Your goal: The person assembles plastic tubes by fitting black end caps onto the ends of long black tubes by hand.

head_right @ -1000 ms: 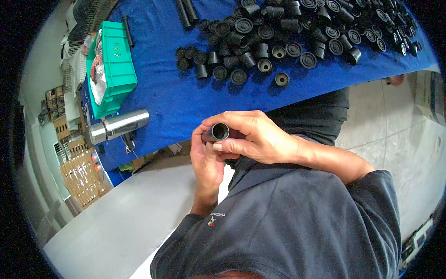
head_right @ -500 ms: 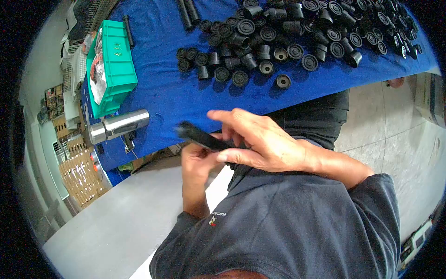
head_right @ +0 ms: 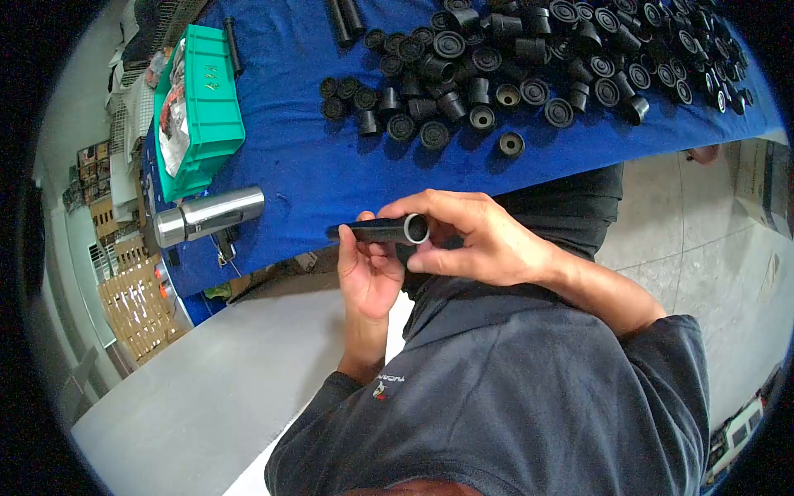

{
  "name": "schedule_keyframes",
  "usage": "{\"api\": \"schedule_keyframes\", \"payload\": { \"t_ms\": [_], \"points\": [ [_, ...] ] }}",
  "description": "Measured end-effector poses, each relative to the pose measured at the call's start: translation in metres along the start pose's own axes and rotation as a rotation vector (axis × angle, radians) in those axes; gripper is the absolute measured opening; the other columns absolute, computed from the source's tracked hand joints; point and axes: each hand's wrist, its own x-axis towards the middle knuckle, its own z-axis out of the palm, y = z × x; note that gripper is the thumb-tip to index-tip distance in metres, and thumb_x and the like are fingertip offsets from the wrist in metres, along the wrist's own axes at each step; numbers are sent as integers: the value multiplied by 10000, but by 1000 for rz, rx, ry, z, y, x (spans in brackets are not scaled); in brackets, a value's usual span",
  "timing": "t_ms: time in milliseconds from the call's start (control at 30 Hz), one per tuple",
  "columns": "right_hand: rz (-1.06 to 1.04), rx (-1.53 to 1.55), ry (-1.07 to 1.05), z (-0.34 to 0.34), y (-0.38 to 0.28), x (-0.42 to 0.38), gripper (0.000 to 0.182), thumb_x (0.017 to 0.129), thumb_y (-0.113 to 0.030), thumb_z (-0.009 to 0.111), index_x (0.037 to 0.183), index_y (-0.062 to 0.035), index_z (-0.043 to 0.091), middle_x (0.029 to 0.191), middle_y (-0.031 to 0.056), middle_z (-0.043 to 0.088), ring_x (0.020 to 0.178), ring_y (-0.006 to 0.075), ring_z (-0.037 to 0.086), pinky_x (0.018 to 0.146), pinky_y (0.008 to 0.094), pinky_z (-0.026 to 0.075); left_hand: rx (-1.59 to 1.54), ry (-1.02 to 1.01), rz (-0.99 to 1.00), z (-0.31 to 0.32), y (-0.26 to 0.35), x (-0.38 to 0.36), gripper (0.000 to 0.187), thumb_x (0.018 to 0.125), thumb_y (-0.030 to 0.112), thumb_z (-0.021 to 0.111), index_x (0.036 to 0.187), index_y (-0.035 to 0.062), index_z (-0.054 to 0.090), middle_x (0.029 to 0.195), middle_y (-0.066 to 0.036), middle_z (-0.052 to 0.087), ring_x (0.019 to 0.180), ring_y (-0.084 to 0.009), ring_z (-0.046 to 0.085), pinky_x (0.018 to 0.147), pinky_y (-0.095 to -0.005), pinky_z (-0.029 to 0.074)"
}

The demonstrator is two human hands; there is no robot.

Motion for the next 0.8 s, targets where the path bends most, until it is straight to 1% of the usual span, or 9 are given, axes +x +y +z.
{"api": "schedule_keyframes", "payload": {
  "t_ms": [67, 133, 267, 367, 467, 500, 600, 667, 800],
  "points": [
    [-31, 125, 75, 8, 7, 3, 519, 921, -74, 773, 1403, -32, 586, 1108, 53, 668, 903, 89, 644, 759, 265, 529, -60, -1, -11, -3, -9, -2, 402, 1020, 369, 619, 1312, 92, 618, 1268, -150, 686, 974, -219, 737, 768, -278, 663],
    [-29, 9, 76, 6, 2, 6, 487, 926, -49, 759, 1386, -35, 602, 1077, 51, 674, 883, 86, 646, 746, 258, 528, -51, 22, 3, -4, -15, -4, 469, 997, 426, 620, 1332, 98, 623, 1208, -110, 718, 982, -198, 737, 768, -263, 661],
    [-116, -128, 89, 8, 3, 9, 419, 930, -107, 766, 1317, -26, 628, 972, 55, 684, 817, 107, 664, 702, 277, 534, -53, -4, 0, -19, -18, -7, 489, 981, 465, 629, 1302, 98, 666, 1261, -72, 711, 1109, -187, 695, 973, -328, 596],
    [-94, -113, 141, 11, -1, 5, 431, 906, -138, 789, 1285, -28, 617, 933, 75, 683, 769, 149, 676, 670, 299, 533, 102, -73, 98, -11, -30, -3, 473, 988, 436, 656, 1351, 133, 637, 1359, -79, 662, 1273, -228, 604, 1135, -431, 461],
    [-189, -281, 150, 14, 5, 1, 479, 869, -146, 812, 1281, -26, 599, 905, 100, 672, 738, 215, 681, 649, 320, 534, 269, -267, 99, -4, -29, 5, 461, 996, 354, 678, 1411, 172, 588, 1430, -89, 613, 1388, -295, 505, 1204, -499, 352],
    [-222, -398, 159, 14, 8, 0, 547, 823, -182, 845, 1276, -11, 592, 907, 113, 660, 726, 284, 674, 637, 358, 541, 308, -255, 168, 2, -32, 9, 436, 1001, 272, 675, 1414, 184, 566, 1448, -123, 594, 1402, -370, 488, 1201, -552, 346],
    [-191, -765, 173, -1, -3, -12, 552, 828, -220, 827, 1270, 1, 581, 1005, 148, 660, 829, 325, 690, 691, 391, 594, 372, -306, 224, 0, -16, 30, 380, 1007, 255, 669, 1360, 149, 575, 1445, -186, 580, 1397, -421, 486, 1185, -577, 379],
    [-238, -952, 381, -17, 6, -21, 599, 807, -218, 840, 1296, 6, 575, 1086, 156, 627, 886, 342, 681, 696, 404, 597, 387, -252, 313, -1, -4, 39, 312, 1021, 223, 646, 1304, 119, 565, 1394, -271, 588, 1323, -445, 557, 1122, -575, 477],
    [17, -1207, 580, -44, 15, -33, 609, 857, -146, 784, 1362, 52, 508, 1207, 215, 576, 954, 381, 671, 797, 434, 587, 411, -201, 385, 5, 3, 42, 289, 1023, 192, 638, 1291, 117, 561, 1344, -297, 611, 1265, -451, 603, 1050, -539, 559]
  ]
}}
